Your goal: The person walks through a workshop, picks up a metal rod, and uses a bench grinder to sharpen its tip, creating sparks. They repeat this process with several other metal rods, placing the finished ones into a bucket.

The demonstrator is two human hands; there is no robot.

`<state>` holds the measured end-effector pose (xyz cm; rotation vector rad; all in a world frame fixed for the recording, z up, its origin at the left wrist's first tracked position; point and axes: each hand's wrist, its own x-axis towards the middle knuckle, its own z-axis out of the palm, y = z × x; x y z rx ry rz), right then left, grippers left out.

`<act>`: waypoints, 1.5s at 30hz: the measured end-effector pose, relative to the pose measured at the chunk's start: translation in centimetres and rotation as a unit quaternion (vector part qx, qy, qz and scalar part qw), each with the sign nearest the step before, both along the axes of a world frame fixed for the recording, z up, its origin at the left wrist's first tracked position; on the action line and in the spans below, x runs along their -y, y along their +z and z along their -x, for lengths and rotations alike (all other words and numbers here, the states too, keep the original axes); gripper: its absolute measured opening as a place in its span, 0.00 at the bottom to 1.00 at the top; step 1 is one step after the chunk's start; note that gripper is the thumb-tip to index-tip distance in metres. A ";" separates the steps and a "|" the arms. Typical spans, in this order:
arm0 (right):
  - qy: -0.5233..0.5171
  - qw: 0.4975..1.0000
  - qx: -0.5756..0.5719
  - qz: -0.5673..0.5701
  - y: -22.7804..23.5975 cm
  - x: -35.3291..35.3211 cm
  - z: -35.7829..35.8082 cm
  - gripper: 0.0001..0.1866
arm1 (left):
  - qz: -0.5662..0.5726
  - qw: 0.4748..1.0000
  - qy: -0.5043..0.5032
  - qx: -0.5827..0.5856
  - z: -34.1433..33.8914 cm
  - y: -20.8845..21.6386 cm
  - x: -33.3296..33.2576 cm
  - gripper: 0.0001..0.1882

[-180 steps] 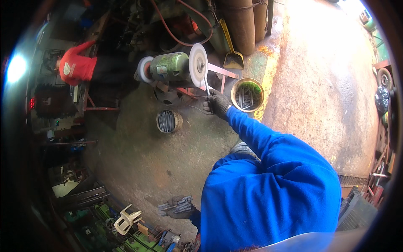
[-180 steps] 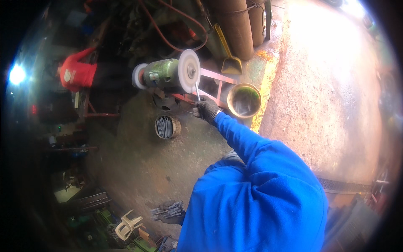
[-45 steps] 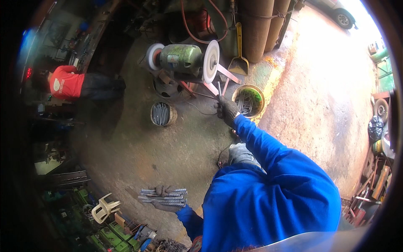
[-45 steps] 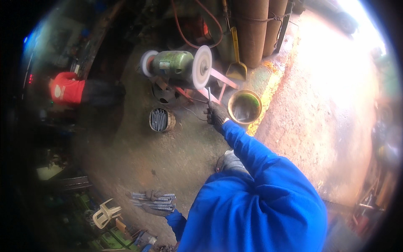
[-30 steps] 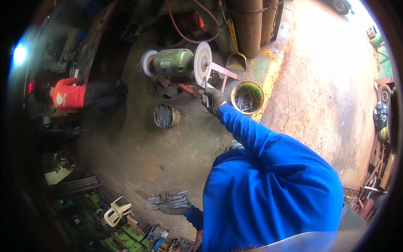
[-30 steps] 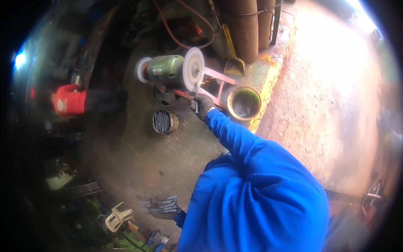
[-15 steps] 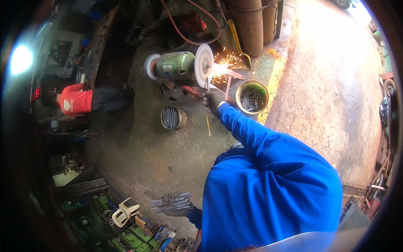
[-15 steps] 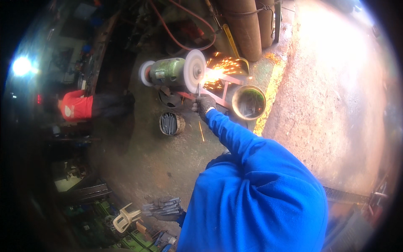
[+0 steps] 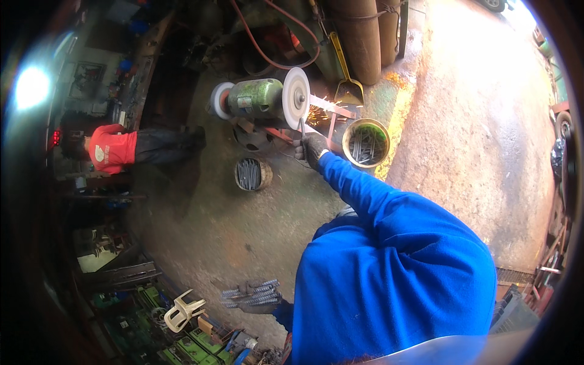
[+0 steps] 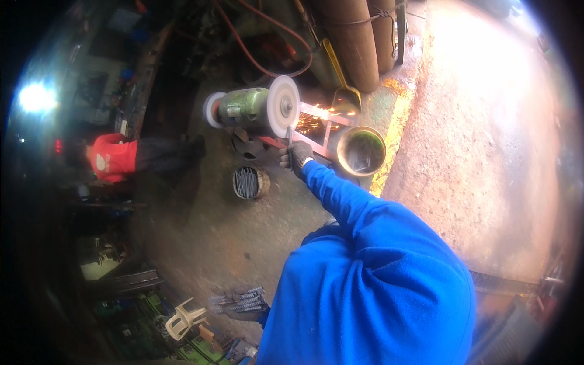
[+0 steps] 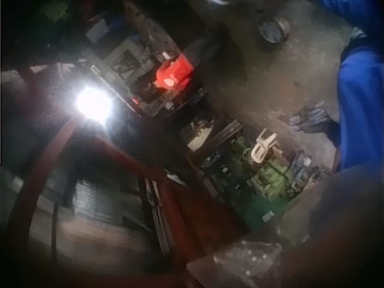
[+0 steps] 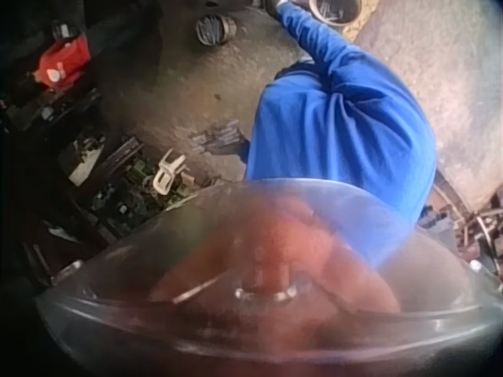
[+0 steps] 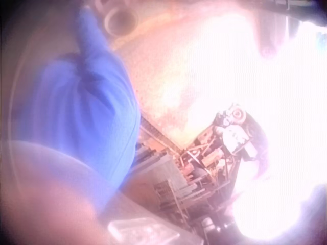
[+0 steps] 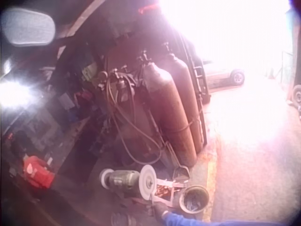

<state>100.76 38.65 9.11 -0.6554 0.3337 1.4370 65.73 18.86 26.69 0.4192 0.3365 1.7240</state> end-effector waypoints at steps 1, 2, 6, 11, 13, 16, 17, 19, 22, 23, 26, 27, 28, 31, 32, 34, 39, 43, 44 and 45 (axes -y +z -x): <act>0.006 1.000 0.011 -0.007 -0.5 -0.2 0.1 0.15 | 0.006 1.000 0.016 -0.007 -0.2 0.1 0.1 0.18; 0.002 0.999 0.034 0.001 -0.7 -0.3 0.3 0.14 | 0.008 1.000 0.008 -0.022 0.2 0.0 0.2 0.19; 0.003 0.994 0.110 0.020 -0.2 -0.2 1.1 0.13 | 0.004 0.999 -0.044 -0.019 2.5 -0.8 0.6 0.20; 0.012 0.989 0.139 0.050 1.1 0.2 1.0 0.13 | 0.004 0.999 -0.024 -0.032 1.8 -0.6 0.9 0.20; 0.007 0.986 0.156 0.051 0.7 0.0 1.0 0.14 | 0.007 0.999 -0.046 -0.013 1.6 -0.4 0.8 0.19; 0.013 0.983 0.170 0.069 0.4 -0.2 1.1 0.15 | 0.014 1.000 -0.010 -0.012 1.9 -1.0 1.2 0.19; 0.019 0.981 0.179 0.073 0.5 -0.1 1.1 0.15 | 0.014 1.000 -0.002 -0.026 2.3 -1.3 1.3 0.19; 0.032 0.976 0.198 0.081 0.6 0.0 1.1 0.15 | 0.015 0.998 0.015 -0.055 3.2 -1.8 1.7 0.19; -0.010 0.971 0.227 0.080 0.5 0.1 1.2 0.13 | 0.013 0.999 -0.001 -0.038 3.7 -2.2 1.6 0.18; -0.027 0.976 0.202 0.075 0.5 0.1 1.2 0.12 | 0.011 0.999 0.017 -0.037 3.7 -2.3 1.6 0.17; -0.031 0.984 0.163 0.065 0.1 0.2 1.3 0.11 | 0.014 0.993 0.110 -0.049 3.0 -2.4 1.6 0.15; -0.004 0.983 0.174 0.065 -0.7 0.3 0.7 0.11 | 0.025 0.994 0.096 -0.054 1.9 -1.3 1.5 0.14; 0.022 0.980 0.186 0.065 -1.4 0.3 0.4 0.11 | 0.036 0.994 0.082 -0.059 1.3 -0.7 1.3 0.14; 0.002 0.998 0.048 0.043 -0.4 0.4 0.3 0.11 | 0.022 0.999 0.008 -0.043 1.5 -0.5 1.6 0.17; 0.009 0.998 0.039 0.038 -0.7 0.4 0.2 0.11 | 0.017 0.999 -0.007 -0.026 1.9 -0.8 1.7 0.18; 0.015 0.999 0.027 0.026 -0.8 0.4 0.4 0.11 | 0.006 0.999 -0.038 0.008 2.8 -1.3 1.9 0.19; -0.012 0.999 0.024 0.025 -2.2 -0.4 0.9 0.13 | 0.037 0.998 0.040 -0.016 2.4 -1.0 2.0 0.14; -0.016 0.994 0.097 0.051 -2.9 -0.5 0.9 0.14 | 0.040 0.996 -0.068 -0.037 2.6 -0.7 2.1 0.17; -0.015 0.991 0.120 0.058 -2.4 -0.5 0.9 0.14 | 0.039 0.996 -0.079 -0.036 2.5 -0.5 2.1 0.18; -0.020 0.988 0.133 0.080 -2.0 -0.3 1.0 0.14 | 0.037 0.995 -0.089 -0.035 2.4 -0.3 2.1 0.18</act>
